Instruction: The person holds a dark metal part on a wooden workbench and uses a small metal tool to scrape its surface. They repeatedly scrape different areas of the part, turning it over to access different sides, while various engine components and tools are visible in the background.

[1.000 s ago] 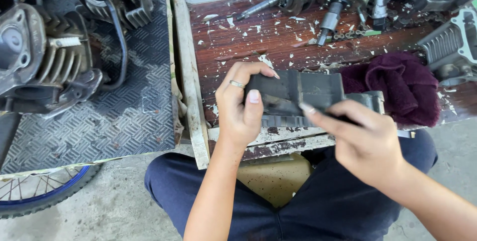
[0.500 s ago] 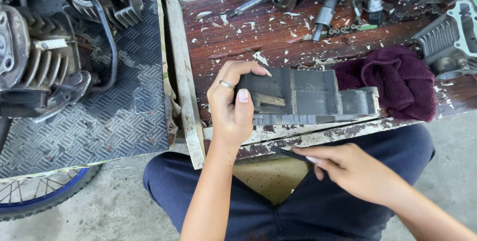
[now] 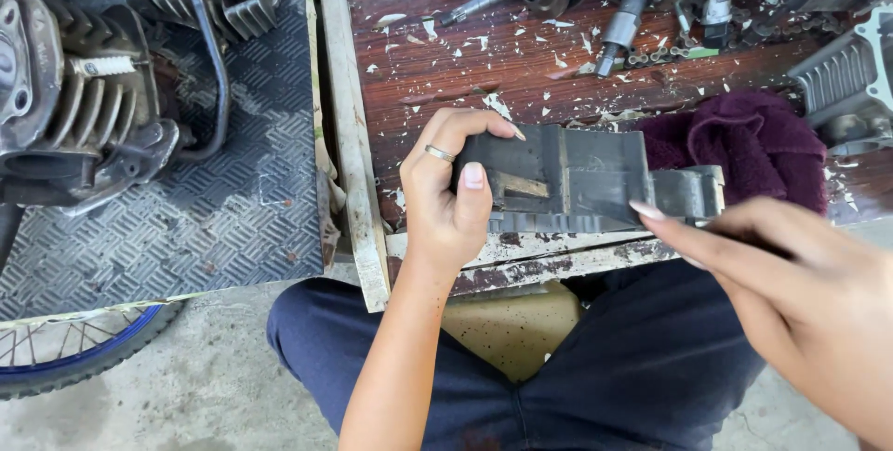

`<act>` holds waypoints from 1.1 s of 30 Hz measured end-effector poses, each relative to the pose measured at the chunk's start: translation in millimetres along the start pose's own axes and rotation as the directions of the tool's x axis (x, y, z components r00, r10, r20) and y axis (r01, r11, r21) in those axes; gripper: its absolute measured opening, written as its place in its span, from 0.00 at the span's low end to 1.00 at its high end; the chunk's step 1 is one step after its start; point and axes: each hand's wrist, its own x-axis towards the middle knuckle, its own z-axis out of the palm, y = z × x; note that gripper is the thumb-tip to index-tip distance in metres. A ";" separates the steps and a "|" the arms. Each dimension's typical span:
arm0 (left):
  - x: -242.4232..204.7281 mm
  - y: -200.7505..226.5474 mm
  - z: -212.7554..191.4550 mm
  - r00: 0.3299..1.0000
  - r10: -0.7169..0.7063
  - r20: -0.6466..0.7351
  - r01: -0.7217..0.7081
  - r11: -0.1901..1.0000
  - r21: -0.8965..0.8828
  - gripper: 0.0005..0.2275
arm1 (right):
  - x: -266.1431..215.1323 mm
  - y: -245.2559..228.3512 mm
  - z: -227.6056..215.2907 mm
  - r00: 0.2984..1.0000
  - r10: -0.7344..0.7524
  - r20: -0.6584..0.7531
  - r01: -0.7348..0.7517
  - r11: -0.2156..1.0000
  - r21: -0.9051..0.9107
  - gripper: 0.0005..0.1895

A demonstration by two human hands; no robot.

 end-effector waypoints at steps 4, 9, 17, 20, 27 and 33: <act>0.6 0.3 0.3 1.000 0.004 -0.005 -0.004 1.000 -0.003 0.17 | 13.6 1.9 -4.8 0.998 -0.060 0.017 0.062 0.995 -0.082 0.36; -0.7 -0.3 -0.2 1.000 -0.006 -0.007 0.005 1.000 -0.021 0.18 | 21.2 -1.4 -5.0 0.988 -0.098 0.123 0.126 0.961 -0.247 0.37; -0.8 0.1 -1.2 1.000 -0.004 0.011 0.004 0.999 -0.039 0.15 | 31.7 -2.3 -10.9 0.939 -0.279 0.203 0.344 0.787 -0.511 0.38; 0.0 0.1 -2.6 1.000 0.008 0.015 -0.007 0.999 -0.040 0.14 | 43.2 11.2 -10.5 0.931 -0.280 0.234 0.362 0.791 -0.494 0.36; 4.3 7.1 -3.1 0.999 -0.009 0.049 0.009 1.000 -0.007 0.17 | 45.7 11.1 -5.1 0.959 -0.221 0.176 0.265 0.920 -0.289 0.39; 3.7 8.0 -2.3 0.998 -0.013 0.066 0.014 1.000 -0.003 0.17 | 51.0 16.9 15.1 0.927 -0.355 0.119 0.364 0.929 -0.066 0.35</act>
